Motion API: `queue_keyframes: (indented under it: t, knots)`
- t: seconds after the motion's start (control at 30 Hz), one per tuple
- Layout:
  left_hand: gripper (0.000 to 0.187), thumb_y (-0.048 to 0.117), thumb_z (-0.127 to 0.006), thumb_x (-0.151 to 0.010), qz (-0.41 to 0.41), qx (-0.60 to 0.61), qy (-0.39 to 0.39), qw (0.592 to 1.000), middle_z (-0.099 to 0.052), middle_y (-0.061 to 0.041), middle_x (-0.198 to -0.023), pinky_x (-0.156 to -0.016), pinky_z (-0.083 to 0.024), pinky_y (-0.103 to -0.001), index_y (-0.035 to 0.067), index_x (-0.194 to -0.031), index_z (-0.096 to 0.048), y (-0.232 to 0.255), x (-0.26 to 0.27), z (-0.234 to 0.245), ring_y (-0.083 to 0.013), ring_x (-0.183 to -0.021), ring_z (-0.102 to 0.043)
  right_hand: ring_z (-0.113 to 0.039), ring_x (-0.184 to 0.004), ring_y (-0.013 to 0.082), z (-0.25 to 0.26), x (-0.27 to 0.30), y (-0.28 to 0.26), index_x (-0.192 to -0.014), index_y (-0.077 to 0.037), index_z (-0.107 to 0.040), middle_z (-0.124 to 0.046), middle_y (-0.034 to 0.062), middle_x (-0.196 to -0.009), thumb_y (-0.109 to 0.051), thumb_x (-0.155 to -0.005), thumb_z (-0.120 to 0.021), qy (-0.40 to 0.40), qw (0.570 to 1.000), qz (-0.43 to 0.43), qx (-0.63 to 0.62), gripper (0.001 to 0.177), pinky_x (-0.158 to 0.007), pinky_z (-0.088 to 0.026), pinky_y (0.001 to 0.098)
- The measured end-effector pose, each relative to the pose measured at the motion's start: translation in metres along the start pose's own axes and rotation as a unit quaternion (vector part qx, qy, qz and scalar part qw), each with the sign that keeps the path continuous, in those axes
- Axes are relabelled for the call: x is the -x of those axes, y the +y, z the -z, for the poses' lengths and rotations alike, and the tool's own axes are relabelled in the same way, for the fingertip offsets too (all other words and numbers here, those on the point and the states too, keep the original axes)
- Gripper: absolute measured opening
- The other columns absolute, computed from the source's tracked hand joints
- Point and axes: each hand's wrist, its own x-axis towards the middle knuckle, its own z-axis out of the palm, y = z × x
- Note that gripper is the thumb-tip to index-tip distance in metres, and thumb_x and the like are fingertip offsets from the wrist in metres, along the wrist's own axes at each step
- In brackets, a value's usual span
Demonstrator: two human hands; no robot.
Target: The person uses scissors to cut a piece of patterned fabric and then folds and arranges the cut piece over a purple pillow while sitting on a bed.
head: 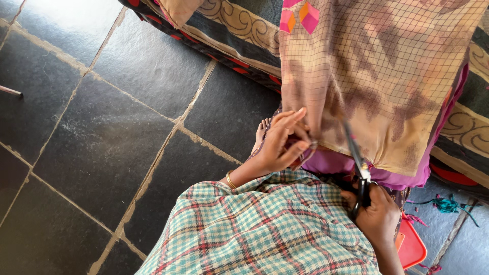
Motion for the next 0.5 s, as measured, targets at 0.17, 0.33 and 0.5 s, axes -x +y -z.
queue_keyframes:
  t: [0.17,0.33,0.5]
  knots:
    - [0.030,0.020,-0.057,-0.102,0.037,-0.045,0.087,0.995,-0.066,0.005,-0.086,-0.120,-0.033,-0.041,0.011,-0.129,-0.065,0.006,0.005,0.008,-0.0113,-0.092,-0.069,-0.063,-0.073,0.0265,0.002,0.003,0.003,-0.101,-0.006,-0.071,-0.064,0.0091,-0.083,-0.032,-0.078,-0.088,0.012,1.000,-0.011,-0.018,0.039,-0.068,-0.048,0.0382]
    - [0.035,0.006,-0.064,-0.082,-0.058,-0.181,-0.034,0.981,-0.072,0.003,-0.110,-0.121,-0.038,-0.046,0.021,-0.113,-0.069,0.021,-0.017,0.038,-0.0182,-0.114,-0.066,-0.063,-0.075,0.0260,0.002,0.005,0.005,-0.102,-0.007,-0.071,-0.065,0.0082,-0.085,-0.034,-0.078,-0.088,0.022,0.999,-0.004,-0.036,0.040,-0.070,-0.049,0.0381]
    - [0.041,0.007,-0.072,-0.080,-0.052,-0.279,-0.186,0.941,-0.066,0.007,-0.126,-0.122,-0.038,-0.046,0.024,-0.118,-0.075,0.046,-0.031,0.069,-0.0205,-0.129,-0.060,-0.062,-0.072,0.0264,-0.001,0.005,0.007,-0.102,-0.008,-0.073,-0.063,0.0078,-0.080,-0.035,-0.076,-0.089,0.009,1.000,-0.019,-0.023,0.040,-0.069,-0.048,0.0395]
